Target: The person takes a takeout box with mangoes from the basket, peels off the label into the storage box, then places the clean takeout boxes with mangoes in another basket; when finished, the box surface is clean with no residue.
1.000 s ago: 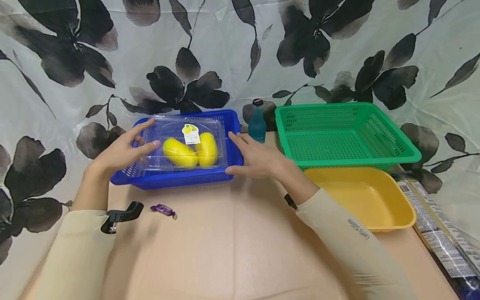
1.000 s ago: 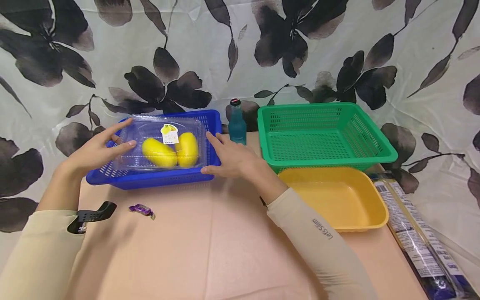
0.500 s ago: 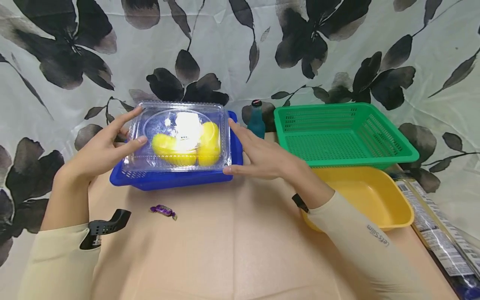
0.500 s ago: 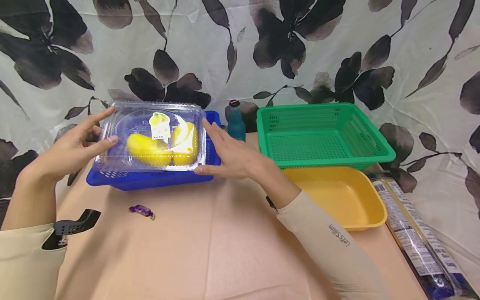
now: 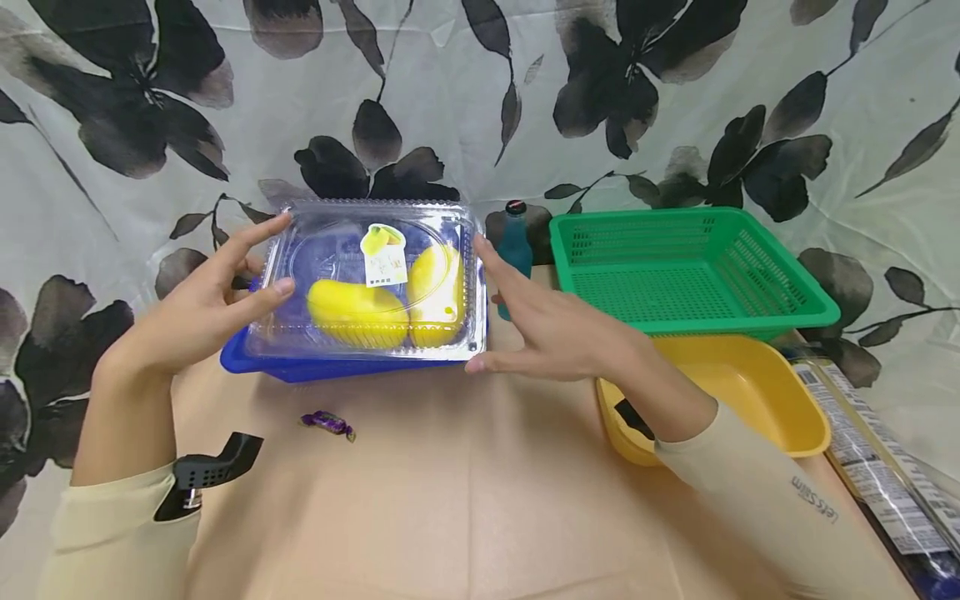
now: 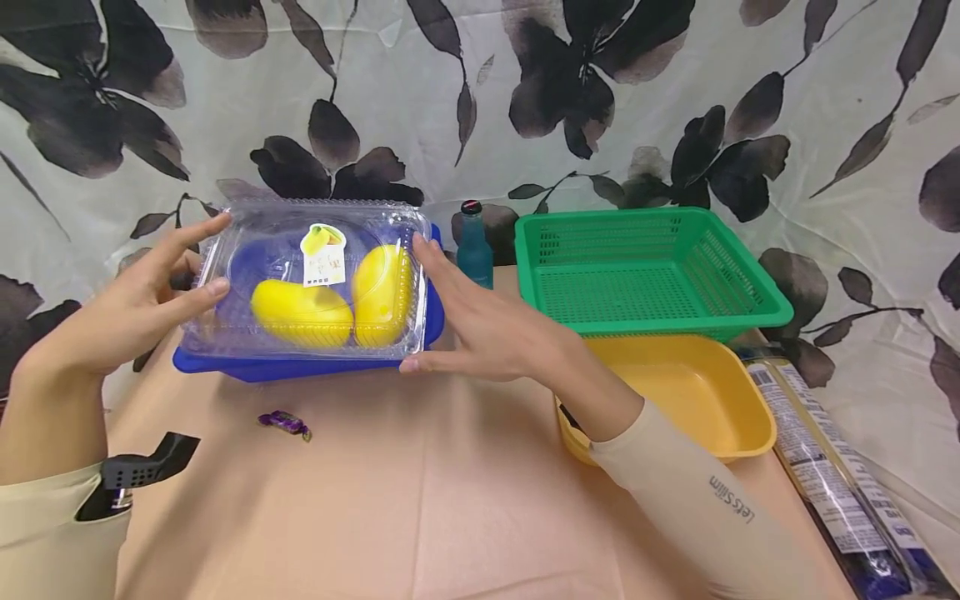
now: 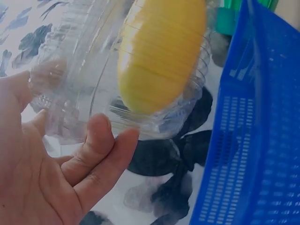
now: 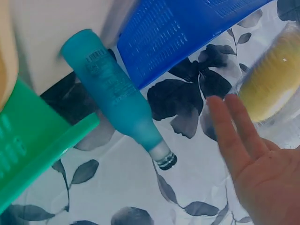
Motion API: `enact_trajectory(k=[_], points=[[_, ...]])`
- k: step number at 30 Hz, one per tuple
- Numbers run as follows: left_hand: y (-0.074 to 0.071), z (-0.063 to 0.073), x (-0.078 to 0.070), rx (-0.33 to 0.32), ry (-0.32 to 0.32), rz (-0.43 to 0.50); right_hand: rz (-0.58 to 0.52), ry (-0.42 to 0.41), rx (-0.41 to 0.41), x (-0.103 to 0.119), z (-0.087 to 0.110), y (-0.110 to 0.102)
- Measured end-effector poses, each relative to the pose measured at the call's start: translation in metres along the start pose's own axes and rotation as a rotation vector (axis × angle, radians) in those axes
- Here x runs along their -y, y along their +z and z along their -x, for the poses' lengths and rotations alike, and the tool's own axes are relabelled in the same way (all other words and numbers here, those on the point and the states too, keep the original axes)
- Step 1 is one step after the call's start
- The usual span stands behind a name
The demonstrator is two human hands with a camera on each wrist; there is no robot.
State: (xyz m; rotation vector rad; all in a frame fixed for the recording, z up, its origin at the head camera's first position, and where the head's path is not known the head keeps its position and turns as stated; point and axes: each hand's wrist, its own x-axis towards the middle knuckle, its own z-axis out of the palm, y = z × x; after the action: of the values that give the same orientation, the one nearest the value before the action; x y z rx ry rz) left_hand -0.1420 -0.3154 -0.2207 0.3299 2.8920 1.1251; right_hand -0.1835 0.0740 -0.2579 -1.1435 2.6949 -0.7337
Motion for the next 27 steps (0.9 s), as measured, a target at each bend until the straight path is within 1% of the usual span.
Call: enact_trajectory(k=[2,4,7,8,9,12,15,17,19,21,23,27], points=[[0.006,0.003,-0.004,0.024,0.025,0.038,-0.023,-0.033,0.006,0.001,0.008,-0.002],[0.012,0.005,-0.007,0.052,0.065,0.073,-0.057,-0.056,0.023,0.000,0.016,-0.005],[0.023,0.010,-0.015,0.085,0.104,0.104,-0.125,-0.065,0.049,-0.001,0.029,-0.011],[0.027,0.011,-0.018,0.086,0.116,0.094,-0.141,-0.060,0.055,-0.001,0.033,-0.013],[0.030,0.013,-0.021,0.079,0.130,0.063,-0.155,-0.052,0.055,-0.002,0.037,-0.015],[0.039,0.019,-0.031,0.075,0.152,-0.004,-0.171,-0.039,0.035,-0.005,0.050,-0.020],[0.047,0.024,-0.040,0.109,0.169,-0.034,-0.180,-0.013,0.010,-0.010,0.064,-0.025],[0.053,0.026,-0.045,0.141,0.186,-0.027,-0.178,0.009,-0.003,-0.012,0.074,-0.029],[0.060,0.027,-0.049,0.152,0.203,-0.045,-0.180,0.023,-0.004,-0.014,0.083,-0.030],[0.066,0.029,-0.052,0.146,0.229,-0.072,-0.172,0.037,0.000,-0.016,0.093,-0.030],[0.073,0.031,-0.054,0.151,0.241,-0.066,-0.159,0.042,0.005,-0.019,0.102,-0.029],[0.086,0.036,-0.053,0.194,0.255,-0.009,-0.120,0.052,0.019,-0.029,0.117,-0.024]])
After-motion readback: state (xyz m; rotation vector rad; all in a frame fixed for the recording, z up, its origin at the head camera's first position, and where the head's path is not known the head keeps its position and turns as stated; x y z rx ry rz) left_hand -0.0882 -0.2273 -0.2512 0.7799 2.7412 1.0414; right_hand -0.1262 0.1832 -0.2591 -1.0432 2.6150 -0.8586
